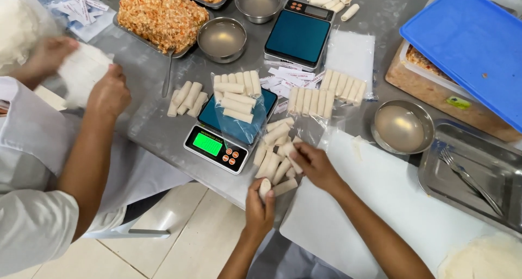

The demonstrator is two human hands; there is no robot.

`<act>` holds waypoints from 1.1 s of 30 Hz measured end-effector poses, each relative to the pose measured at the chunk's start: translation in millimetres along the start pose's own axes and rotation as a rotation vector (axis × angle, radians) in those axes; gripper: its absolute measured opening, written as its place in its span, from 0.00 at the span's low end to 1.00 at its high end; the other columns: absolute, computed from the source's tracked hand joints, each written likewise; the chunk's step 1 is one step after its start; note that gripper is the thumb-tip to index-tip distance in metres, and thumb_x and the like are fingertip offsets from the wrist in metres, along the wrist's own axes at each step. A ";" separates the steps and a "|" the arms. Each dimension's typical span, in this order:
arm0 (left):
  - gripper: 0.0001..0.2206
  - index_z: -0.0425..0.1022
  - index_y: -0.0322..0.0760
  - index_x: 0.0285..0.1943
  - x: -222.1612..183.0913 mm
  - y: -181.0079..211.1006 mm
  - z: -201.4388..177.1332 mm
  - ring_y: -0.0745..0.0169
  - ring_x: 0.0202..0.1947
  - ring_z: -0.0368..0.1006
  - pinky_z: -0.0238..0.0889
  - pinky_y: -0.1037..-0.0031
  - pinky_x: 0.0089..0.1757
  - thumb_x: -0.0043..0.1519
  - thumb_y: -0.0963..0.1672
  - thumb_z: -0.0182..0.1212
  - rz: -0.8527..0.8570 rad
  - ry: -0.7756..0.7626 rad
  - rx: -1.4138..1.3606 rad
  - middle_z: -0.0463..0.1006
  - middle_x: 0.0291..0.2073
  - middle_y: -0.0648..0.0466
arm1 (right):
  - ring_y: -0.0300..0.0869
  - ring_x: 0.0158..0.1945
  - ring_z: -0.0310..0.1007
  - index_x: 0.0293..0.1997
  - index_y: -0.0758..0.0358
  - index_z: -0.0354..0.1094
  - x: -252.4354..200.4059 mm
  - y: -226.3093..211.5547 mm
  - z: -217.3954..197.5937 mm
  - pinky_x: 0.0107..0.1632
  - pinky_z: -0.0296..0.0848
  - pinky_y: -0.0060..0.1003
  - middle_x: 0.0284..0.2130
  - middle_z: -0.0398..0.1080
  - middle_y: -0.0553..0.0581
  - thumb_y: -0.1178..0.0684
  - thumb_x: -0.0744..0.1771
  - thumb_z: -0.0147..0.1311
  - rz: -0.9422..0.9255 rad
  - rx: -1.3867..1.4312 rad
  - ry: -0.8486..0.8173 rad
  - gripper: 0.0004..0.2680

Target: The person wraps prepared spring rolls into clear plastic bags, placing them on a digital scale for weighing and then into a larger pile.

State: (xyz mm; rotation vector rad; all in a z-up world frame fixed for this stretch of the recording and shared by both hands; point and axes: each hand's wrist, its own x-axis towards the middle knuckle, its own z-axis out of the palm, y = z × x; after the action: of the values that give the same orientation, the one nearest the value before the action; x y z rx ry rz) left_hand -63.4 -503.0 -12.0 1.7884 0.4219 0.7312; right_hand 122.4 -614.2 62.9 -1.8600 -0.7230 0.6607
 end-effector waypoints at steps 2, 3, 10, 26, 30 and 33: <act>0.22 0.66 0.26 0.61 -5.3 -12.3 5.7 0.45 0.49 0.74 0.66 0.63 0.51 0.69 0.50 0.48 0.033 -0.030 0.077 0.76 0.48 0.42 | 0.34 0.28 0.68 0.46 0.59 0.71 22.9 -3.1 -0.2 0.25 0.75 0.30 0.26 0.65 0.48 0.42 0.69 0.51 0.120 0.136 0.080 0.12; 0.23 0.64 0.26 0.62 -8.0 -16.4 7.0 0.46 0.54 0.73 0.65 0.63 0.53 0.69 0.51 0.47 0.036 -0.004 0.074 0.75 0.52 0.41 | 0.35 0.33 0.70 0.54 0.61 0.70 36.5 -10.2 -0.8 0.30 0.75 0.30 0.32 0.69 0.49 0.45 0.68 0.53 0.126 0.286 0.076 0.13; 0.19 0.65 0.26 0.62 1.2 2.7 0.6 0.51 0.42 0.71 0.65 0.66 0.45 0.72 0.48 0.41 0.272 0.020 -0.052 0.72 0.42 0.43 | 0.36 0.37 0.72 0.74 0.55 0.56 121.0 -64.3 11.4 0.41 0.72 0.33 0.45 0.72 0.51 0.42 0.68 0.54 -0.247 -0.189 0.080 0.24; 0.11 0.71 0.35 0.56 11.9 24.7 -3.8 0.51 0.50 0.70 0.64 0.63 0.52 0.72 0.45 0.49 0.341 0.170 0.056 0.80 0.50 0.49 | 0.50 0.66 0.61 0.56 0.62 0.71 79.9 -54.3 10.4 0.70 0.63 0.49 0.57 0.62 0.58 0.49 0.71 0.54 -0.697 -0.200 0.391 0.11; 0.13 0.73 0.29 0.57 12.6 21.7 -11.0 0.51 0.50 0.72 0.69 0.65 0.50 0.70 0.44 0.53 0.293 0.208 0.028 0.76 0.48 0.46 | 0.45 0.65 0.66 0.52 0.58 0.74 23.5 -26.1 0.4 0.69 0.64 0.45 0.55 0.66 0.53 0.49 0.69 0.56 -0.405 -0.021 0.435 0.09; 0.14 0.75 0.30 0.56 18.6 33.9 -15.6 0.58 0.46 0.73 0.69 0.72 0.44 0.67 0.45 0.59 0.031 0.259 -0.186 0.75 0.46 0.48 | 0.43 0.63 0.68 0.50 0.59 0.74 -13.5 4.1 -1.3 0.65 0.67 0.40 0.55 0.67 0.53 0.53 0.69 0.56 -0.292 0.139 0.464 0.07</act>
State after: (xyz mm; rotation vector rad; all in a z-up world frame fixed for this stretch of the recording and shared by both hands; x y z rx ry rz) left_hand -62.2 -491.7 28.1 1.5348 0.4825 0.9965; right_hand 115.0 -626.2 61.2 -1.6507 -0.6044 0.0800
